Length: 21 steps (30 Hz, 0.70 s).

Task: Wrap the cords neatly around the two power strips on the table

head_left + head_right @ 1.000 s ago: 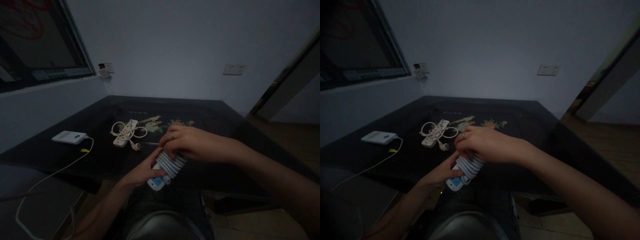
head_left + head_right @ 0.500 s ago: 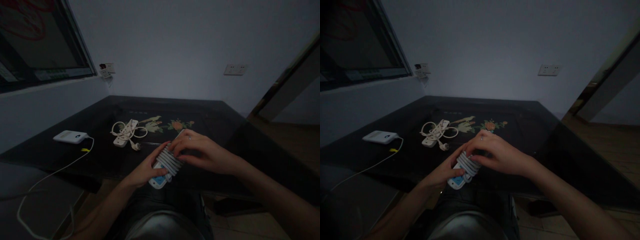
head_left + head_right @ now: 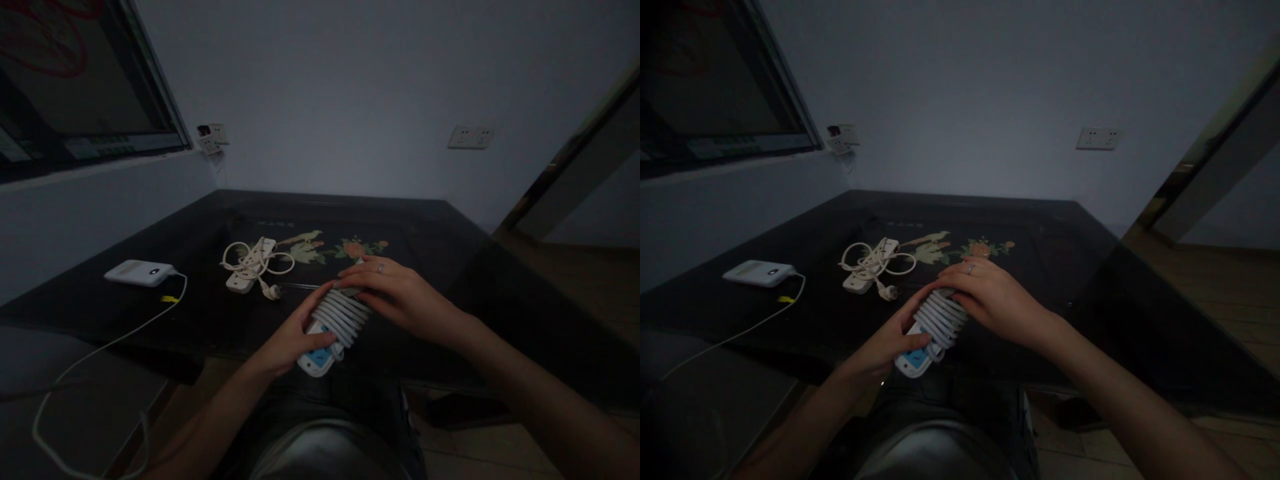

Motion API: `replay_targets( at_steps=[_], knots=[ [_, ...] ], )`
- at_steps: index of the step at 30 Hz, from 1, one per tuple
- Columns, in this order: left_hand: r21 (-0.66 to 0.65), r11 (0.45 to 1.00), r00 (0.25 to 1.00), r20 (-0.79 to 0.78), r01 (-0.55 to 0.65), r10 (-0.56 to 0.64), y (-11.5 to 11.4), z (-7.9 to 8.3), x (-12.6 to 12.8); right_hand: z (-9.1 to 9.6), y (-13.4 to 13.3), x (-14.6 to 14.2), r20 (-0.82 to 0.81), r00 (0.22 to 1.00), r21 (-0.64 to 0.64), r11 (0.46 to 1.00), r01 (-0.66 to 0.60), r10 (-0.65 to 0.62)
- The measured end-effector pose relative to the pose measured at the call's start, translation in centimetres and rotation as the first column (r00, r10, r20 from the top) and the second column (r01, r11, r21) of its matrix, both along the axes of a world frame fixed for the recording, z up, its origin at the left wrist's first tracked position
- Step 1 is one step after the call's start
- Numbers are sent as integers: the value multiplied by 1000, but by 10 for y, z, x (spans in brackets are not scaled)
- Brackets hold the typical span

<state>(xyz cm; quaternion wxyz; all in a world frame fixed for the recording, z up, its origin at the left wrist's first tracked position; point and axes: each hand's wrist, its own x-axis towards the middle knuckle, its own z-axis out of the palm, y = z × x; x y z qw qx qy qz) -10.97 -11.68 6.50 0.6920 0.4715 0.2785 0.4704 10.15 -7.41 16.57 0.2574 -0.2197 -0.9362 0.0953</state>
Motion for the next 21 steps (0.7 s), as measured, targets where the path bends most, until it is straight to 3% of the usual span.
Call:
replay_targets(
  at_steps=[6, 14, 21],
  knots=[
    [-40, 999, 999, 37, -18, 20, -3, 4, 2, -5, 2, 2, -17, 999, 45, 999, -30, 31],
    [-59, 998, 998, 52, 26, -23, -2, 1, 1, -12, -1, 3, -17, 1000, -25, 999, 24, -24],
    [-132, 991, 998, 68, 22, -13, -3, 1, 4, -30, 4, -1, -87, 994, 62, 995, 79, -73]
  ],
)
